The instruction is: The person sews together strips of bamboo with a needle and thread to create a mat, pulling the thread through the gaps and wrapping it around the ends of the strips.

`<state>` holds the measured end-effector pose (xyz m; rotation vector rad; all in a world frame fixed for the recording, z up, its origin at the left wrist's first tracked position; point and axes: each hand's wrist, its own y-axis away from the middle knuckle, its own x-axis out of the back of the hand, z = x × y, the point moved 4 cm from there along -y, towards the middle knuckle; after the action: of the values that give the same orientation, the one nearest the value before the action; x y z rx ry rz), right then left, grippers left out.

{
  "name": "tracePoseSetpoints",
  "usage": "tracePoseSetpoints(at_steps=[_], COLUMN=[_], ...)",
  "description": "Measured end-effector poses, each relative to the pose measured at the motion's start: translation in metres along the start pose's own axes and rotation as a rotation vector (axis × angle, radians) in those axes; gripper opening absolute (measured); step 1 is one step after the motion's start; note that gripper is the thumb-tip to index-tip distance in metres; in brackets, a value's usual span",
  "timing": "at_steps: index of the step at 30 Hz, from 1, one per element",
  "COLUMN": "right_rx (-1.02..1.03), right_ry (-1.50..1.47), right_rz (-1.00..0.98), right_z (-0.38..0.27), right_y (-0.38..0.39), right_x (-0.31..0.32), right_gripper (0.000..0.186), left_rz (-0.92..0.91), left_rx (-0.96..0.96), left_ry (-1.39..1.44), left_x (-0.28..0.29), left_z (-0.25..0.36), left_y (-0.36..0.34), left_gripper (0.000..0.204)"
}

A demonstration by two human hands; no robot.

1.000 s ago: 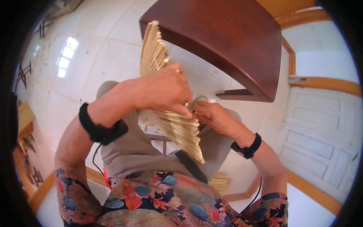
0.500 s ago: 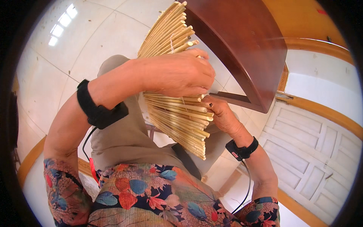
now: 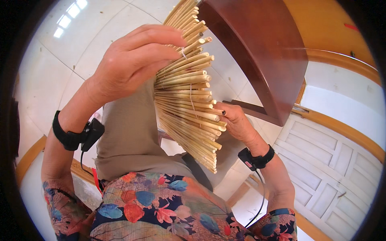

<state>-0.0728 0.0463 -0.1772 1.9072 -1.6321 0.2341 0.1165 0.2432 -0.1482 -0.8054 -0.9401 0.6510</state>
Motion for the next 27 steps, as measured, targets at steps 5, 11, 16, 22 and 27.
tracePoseSetpoints(at_steps=[5, 11, 16, 22, 27], right_rx=[-0.166, -0.209, -0.087, -0.192, -0.102], right_ry=[-0.181, -0.440, -0.090, -0.335, -0.308], right_rz=[0.077, 0.106, 0.060, 0.090, 0.087], right_z=[0.005, 0.009, 0.007, 0.006, -0.001], right_y=[0.003, 0.000, 0.002, 0.002, -0.001], right_x=[-0.002, 0.004, 0.009, 0.007, 0.006], right_gripper=[0.018, 0.019, 0.027, 0.026, 0.025], left_rz=[-0.355, -0.346, -0.349, -0.348, -0.328], left_rx=[0.484, 0.405, 0.418, 0.349, 0.362], left_ry=[0.116, 0.105, 0.149, 0.111, 0.013], left_x=[-0.003, -0.011, -0.013, -0.021, -0.039], left_z=[0.002, 0.019, 0.015, 0.016, 0.035], left_y=[0.047, 0.048, 0.046, 0.045, 0.038], left_gripper=[0.016, 0.013, 0.014, 0.018, 0.037])
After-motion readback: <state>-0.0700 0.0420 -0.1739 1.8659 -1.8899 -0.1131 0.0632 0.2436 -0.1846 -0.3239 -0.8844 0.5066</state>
